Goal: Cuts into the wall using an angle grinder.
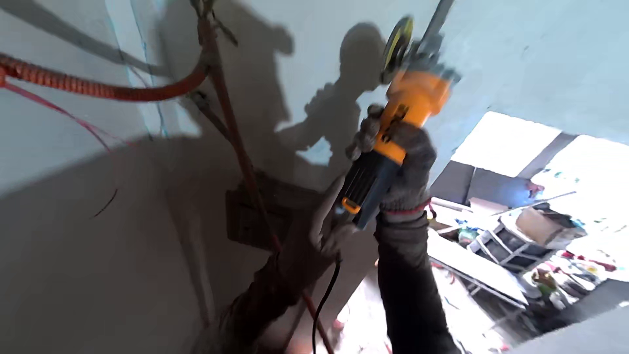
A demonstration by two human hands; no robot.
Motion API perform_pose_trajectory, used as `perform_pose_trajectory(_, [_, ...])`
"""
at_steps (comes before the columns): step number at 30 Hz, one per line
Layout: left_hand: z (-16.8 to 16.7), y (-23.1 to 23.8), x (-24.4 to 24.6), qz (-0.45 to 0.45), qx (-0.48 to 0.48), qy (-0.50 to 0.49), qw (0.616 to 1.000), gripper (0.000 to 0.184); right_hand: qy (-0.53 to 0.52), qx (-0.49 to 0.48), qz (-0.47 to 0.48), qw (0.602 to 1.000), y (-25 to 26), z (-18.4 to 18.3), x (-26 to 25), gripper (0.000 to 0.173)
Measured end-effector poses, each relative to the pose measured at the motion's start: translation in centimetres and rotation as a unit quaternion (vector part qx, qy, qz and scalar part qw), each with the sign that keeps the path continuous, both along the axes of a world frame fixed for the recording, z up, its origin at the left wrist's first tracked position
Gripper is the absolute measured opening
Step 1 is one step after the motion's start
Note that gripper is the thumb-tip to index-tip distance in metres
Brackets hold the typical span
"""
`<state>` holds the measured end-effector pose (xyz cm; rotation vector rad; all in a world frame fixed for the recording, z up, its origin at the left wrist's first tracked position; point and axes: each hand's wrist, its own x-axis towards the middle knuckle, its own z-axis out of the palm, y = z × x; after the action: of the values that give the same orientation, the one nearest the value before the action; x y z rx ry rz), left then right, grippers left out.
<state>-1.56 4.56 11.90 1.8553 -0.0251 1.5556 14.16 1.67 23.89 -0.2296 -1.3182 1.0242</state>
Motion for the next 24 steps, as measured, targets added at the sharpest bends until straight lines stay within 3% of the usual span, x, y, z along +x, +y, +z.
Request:
perform_pose_trajectory(5, [-0.1, 0.4, -0.4, -0.081, -0.079, 0.05, 0.992, 0.067, 0.042, -0.02, -0.008, 0.999, 0.2, -1.2, 1.2, 0.048])
perform_pose_trajectory(7, [-0.7, 0.9, -0.1, -0.082, -0.051, 0.062, 0.993, 0.071, 0.053, -0.023, -0.009, 0.998, -0.1, -1.3, 1.2, 0.048])
perform_pose_trajectory(10, [-1.8, 0.8, 0.4, 0.055, 0.087, 0.048, 0.994, 0.07, 0.078, -0.031, -0.001, 0.996, -1.0, -1.3, 1.0, 0.05])
perform_pose_trajectory(13, [-2.1, 0.2, 0.6, 0.212, 0.207, 0.037, 0.954, 0.059, 0.085, -0.037, -0.026, 0.995, -1.8, -1.4, 1.0, 0.052])
perform_pose_trajectory(15, [-2.0, 0.1, 0.4, 0.236, 0.242, 0.047, 0.94, 0.059, 0.092, -0.052, -0.035, 0.994, -2.3, -1.4, 1.1, 0.051])
perform_pose_trajectory(17, [-1.8, 0.0, 0.1, 0.192, 0.229, 0.059, 0.953, 0.06, 0.091, -0.058, -0.044, 0.993, -2.6, -1.6, 1.3, 0.048])
perform_pose_trajectory(21, [-1.3, 0.2, -0.3, 0.015, 0.129, 0.06, 0.99, 0.058, 0.079, -0.039, -0.029, 0.996, -3.1, -2.2, 1.9, 0.049])
perform_pose_trajectory(24, [-2.2, -0.4, 0.5, -0.002, 0.077, 0.018, 0.997, 0.055, 0.072, -0.047, -0.083, 0.993, -3.6, -2.3, 1.5, 0.049])
